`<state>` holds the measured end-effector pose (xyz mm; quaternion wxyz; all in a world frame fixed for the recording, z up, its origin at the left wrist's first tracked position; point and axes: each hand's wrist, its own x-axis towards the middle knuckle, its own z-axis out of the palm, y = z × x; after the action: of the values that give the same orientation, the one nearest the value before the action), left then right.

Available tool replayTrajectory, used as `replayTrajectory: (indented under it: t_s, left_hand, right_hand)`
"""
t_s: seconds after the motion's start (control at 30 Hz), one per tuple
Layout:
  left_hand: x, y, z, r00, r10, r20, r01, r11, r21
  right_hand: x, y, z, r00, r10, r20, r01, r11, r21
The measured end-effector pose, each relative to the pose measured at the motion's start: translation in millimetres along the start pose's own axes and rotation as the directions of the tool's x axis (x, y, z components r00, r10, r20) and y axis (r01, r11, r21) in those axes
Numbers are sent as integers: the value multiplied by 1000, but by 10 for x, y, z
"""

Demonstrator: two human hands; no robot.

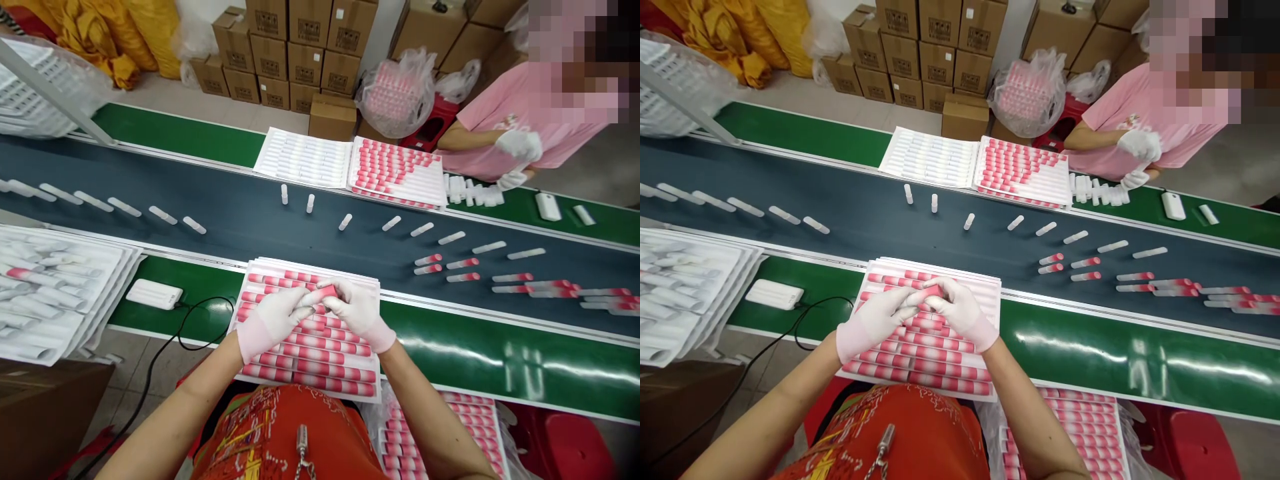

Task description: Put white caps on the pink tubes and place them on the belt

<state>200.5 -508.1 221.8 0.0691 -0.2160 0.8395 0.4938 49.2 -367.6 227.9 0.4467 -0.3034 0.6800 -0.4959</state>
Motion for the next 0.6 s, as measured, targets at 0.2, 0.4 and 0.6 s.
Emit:
replayTrajectory:
  t_s: [0.2, 0.4, 0.6]
  left_hand:
    - [148, -114, 342, 994, 42, -105, -53, 993, -104]
    - [440, -1198, -79, 714, -374, -592, 105, 893, -438]
    - [813, -2118, -883, 223, -605, -764, 157, 796, -584]
  right_hand:
    - [-8, 121, 275, 964, 142, -224, -112, 983, 144]
    - [594, 572, -595, 690, -2, -723, -225, 950, -217]
    - [1247, 992, -1263, 626, 159, -763, -537, 798, -274]
